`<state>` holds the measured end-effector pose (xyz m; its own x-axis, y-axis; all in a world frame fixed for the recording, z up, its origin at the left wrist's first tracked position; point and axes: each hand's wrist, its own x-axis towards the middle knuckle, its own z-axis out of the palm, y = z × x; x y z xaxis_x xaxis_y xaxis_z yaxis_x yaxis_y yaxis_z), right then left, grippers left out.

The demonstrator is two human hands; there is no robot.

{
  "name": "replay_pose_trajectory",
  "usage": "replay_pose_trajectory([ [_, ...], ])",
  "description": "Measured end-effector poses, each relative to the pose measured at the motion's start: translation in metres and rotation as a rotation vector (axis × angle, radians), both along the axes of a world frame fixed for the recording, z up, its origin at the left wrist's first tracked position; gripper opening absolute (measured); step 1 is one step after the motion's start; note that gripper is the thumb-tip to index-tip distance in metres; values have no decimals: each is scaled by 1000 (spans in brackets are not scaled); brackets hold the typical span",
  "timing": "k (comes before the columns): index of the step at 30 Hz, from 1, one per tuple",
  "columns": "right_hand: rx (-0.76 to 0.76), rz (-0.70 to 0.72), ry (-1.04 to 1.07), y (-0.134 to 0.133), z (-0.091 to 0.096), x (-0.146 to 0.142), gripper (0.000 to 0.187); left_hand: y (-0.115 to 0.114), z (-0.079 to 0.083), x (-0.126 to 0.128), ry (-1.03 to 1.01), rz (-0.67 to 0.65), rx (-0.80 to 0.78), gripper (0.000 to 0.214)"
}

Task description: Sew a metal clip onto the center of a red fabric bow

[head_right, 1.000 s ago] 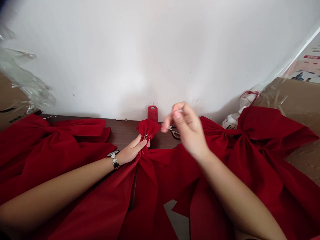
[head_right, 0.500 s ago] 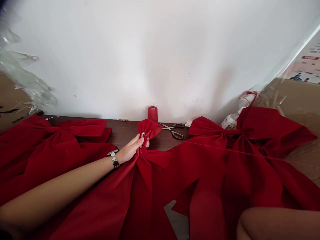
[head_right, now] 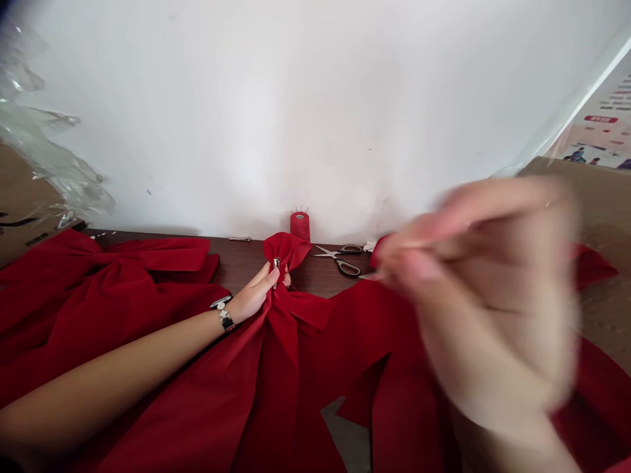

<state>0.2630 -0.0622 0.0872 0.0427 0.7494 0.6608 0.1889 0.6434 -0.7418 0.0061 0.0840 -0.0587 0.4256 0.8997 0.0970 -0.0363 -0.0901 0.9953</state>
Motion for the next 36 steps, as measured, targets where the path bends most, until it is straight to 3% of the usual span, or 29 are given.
replay_pose_trajectory([
  [3,-139,172,-190,46,-1,-52,5,-1,2,0,15,14,18,51],
  [5,-227,251,-178,71,-18,-71,13,-1,2,-1,34,18,43,50],
  [9,-344,232,-31,102,-65,-79,19,1,-1,-2,33,-2,47,55],
  [12,-379,280,-44,111,-82,-77,22,2,-3,-2,-2,-30,55,60],
  [17,-343,381,-211,113,-79,-73,28,1,-1,-1,-6,-38,96,63],
  [36,-51,253,-430,113,-86,-73,21,-2,3,-3,64,-41,124,70],
])
